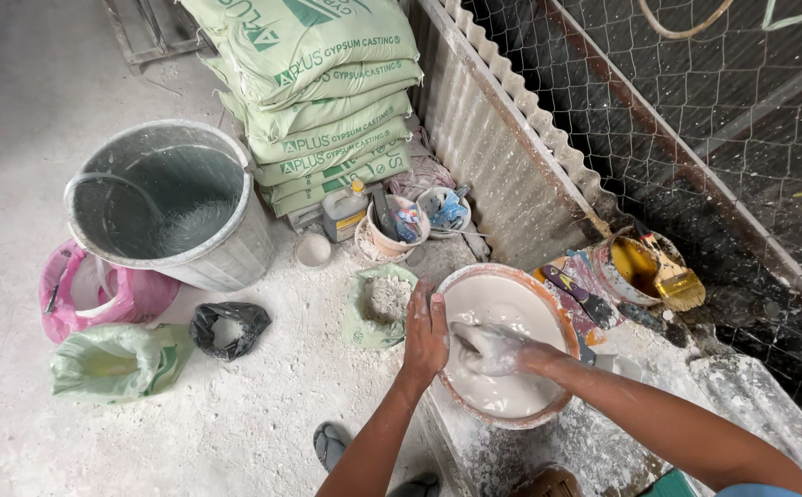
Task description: The person mixes a white paste in a bucket with their hand, then uses a trowel to scoop the mixture and spread it onto long decorative molding pieces. The person repeatedly applies and smooths the paste along the grooves of the moldings.
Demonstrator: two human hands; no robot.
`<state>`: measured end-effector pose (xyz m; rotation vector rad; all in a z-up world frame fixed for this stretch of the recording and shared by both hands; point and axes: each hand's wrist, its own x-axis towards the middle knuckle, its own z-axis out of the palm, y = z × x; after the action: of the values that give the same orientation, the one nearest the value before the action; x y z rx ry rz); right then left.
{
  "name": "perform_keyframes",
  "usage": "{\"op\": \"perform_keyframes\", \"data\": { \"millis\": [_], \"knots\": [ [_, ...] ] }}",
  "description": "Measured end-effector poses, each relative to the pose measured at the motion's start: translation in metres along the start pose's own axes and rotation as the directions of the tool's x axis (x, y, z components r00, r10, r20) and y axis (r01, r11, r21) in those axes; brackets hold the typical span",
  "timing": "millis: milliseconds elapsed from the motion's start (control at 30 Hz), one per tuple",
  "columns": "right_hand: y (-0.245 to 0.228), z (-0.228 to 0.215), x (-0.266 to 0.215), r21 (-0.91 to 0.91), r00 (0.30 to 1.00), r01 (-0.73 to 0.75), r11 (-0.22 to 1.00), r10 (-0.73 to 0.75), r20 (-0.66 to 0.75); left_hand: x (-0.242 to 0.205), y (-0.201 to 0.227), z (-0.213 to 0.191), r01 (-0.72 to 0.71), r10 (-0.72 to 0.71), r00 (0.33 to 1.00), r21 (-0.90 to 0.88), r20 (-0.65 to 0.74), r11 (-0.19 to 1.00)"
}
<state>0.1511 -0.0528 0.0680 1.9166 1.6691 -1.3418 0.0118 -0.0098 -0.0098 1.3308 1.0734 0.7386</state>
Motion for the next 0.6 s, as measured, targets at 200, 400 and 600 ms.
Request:
{"op": "perform_keyframes", "data": {
  "millis": [200,400,600],
  "knots": [
    [0.024,0.022,0.023,0.080,0.994,0.009,0.997,-0.018,0.105,0.003,-0.002,0.002,-0.035,0.036,0.999,0.070,-0.015,0.997],
    [0.057,0.052,0.056,0.093,0.993,0.023,0.995,-0.033,0.111,0.002,-0.003,0.001,-0.014,0.015,1.000,0.060,-0.004,0.998],
    [0.065,0.058,0.051,0.001,0.997,0.066,0.998,-0.066,0.026,0.001,0.002,0.000,-0.017,0.017,1.000,0.046,-0.011,0.999]
  ]
}}
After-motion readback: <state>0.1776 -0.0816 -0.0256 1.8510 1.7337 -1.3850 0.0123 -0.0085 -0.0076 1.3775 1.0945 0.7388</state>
